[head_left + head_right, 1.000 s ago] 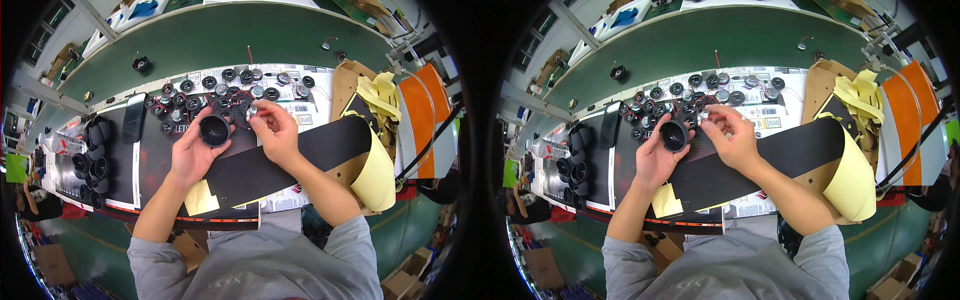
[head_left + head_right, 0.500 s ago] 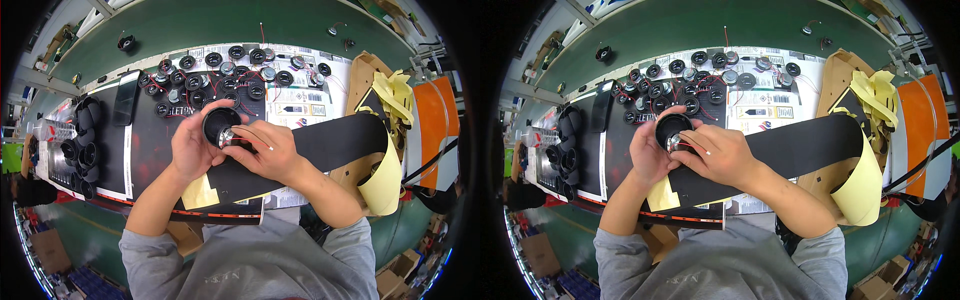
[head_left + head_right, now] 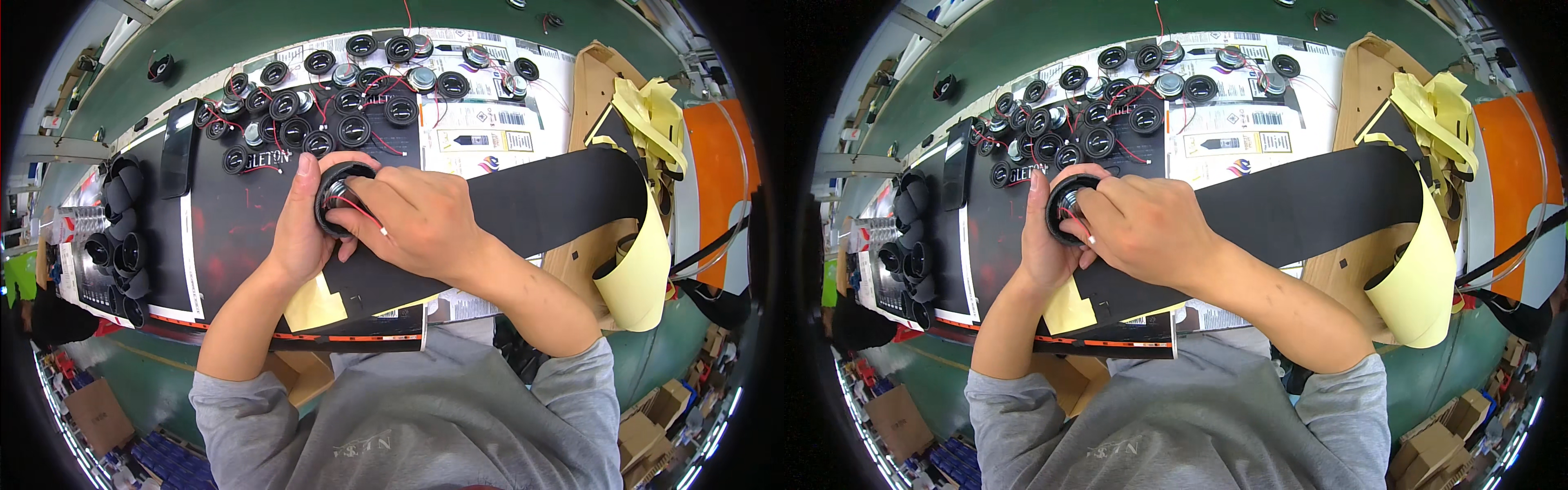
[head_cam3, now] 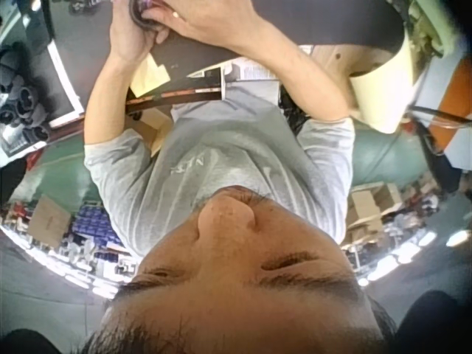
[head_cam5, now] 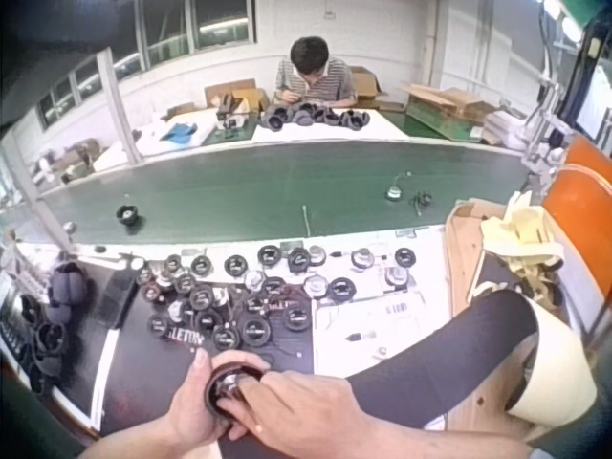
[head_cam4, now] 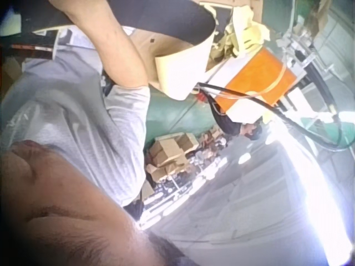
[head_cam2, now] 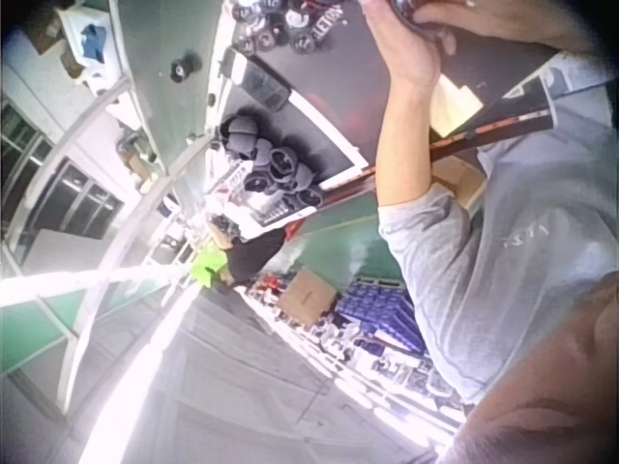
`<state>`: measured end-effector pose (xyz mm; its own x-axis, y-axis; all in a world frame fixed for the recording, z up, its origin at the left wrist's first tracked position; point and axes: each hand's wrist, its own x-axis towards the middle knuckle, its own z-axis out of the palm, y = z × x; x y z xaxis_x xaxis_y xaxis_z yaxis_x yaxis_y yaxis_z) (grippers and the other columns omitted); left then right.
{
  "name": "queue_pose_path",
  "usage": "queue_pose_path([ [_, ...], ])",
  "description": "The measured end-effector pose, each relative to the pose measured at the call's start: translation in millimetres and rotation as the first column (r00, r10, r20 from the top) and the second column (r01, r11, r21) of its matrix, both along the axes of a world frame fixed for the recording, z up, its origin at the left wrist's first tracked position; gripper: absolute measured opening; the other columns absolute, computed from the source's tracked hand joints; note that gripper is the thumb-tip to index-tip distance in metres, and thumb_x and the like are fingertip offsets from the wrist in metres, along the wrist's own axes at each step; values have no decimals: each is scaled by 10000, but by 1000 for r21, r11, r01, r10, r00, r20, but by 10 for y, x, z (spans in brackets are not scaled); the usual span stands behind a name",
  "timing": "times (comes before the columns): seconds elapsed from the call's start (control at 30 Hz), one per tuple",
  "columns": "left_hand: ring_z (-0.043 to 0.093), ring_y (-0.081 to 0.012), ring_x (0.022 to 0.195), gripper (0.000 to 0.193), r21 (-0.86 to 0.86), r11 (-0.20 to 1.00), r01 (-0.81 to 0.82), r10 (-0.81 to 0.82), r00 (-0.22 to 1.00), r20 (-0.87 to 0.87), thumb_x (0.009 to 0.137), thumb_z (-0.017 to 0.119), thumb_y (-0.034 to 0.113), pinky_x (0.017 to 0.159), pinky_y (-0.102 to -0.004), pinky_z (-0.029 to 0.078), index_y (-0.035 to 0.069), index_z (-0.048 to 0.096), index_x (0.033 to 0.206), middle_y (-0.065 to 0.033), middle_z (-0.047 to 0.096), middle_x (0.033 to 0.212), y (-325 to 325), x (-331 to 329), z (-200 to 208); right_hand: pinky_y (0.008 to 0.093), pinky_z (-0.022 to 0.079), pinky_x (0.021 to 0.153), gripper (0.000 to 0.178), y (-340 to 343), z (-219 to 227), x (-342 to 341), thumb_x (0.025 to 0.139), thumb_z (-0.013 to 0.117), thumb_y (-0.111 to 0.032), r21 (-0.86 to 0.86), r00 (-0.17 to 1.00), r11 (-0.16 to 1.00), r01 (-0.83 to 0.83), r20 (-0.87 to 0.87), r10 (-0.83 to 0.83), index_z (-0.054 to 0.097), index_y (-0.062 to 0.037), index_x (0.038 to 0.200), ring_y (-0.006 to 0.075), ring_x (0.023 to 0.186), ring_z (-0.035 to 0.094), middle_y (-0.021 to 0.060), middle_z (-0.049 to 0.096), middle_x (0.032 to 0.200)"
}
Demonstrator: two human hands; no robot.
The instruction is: The person assembles small electronic speaker drivers into plastic housings by hand at a factory workbench.
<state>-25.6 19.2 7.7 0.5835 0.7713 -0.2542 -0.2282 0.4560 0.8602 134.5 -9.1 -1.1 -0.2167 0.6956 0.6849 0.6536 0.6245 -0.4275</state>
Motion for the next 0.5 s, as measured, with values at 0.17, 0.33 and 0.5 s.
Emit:
queue_pose_path([
  [0.17, 580, -120, 559, 690, 17, 1000, -4, 4, 1000, -29, 968, 207, 618, 382, -224, 417, 35, 508, 1182, -90, 605, 775, 1, 2, -16, 295, 402, 411, 219, -11, -11, -16, 757, 716, -227, -18, 999, 999, 34, 4, -33, 542, -99, 723, 157, 505, 553, 11, 505, 635],
  [0.33, 611, -128, 587, 696, 42, 999, -19, 22, 998, -65, 967, 221, 618, 397, -225, 439, 22, 507, 1185, -94, 610, 764, -22, 31, 0, 310, 414, 413, 223, -44, -21, -40, 741, 728, -217, -56, 997, 996, 73, -9, -74, 542, -96, 712, 181, 500, 559, 22, 516, 620],
  [0.5, 606, -130, 581, 675, 76, 992, -102, 108, 991, -77, 963, 281, 613, 404, -220, 447, 6, 494, 1166, -88, 601, 793, -62, 44, 1, 342, 439, 487, 293, -43, 98, -45, 677, 788, -216, -305, 978, 951, 47, -177, -105, 538, -75, 739, 219, 576, 568, 39, 531, 672],
])
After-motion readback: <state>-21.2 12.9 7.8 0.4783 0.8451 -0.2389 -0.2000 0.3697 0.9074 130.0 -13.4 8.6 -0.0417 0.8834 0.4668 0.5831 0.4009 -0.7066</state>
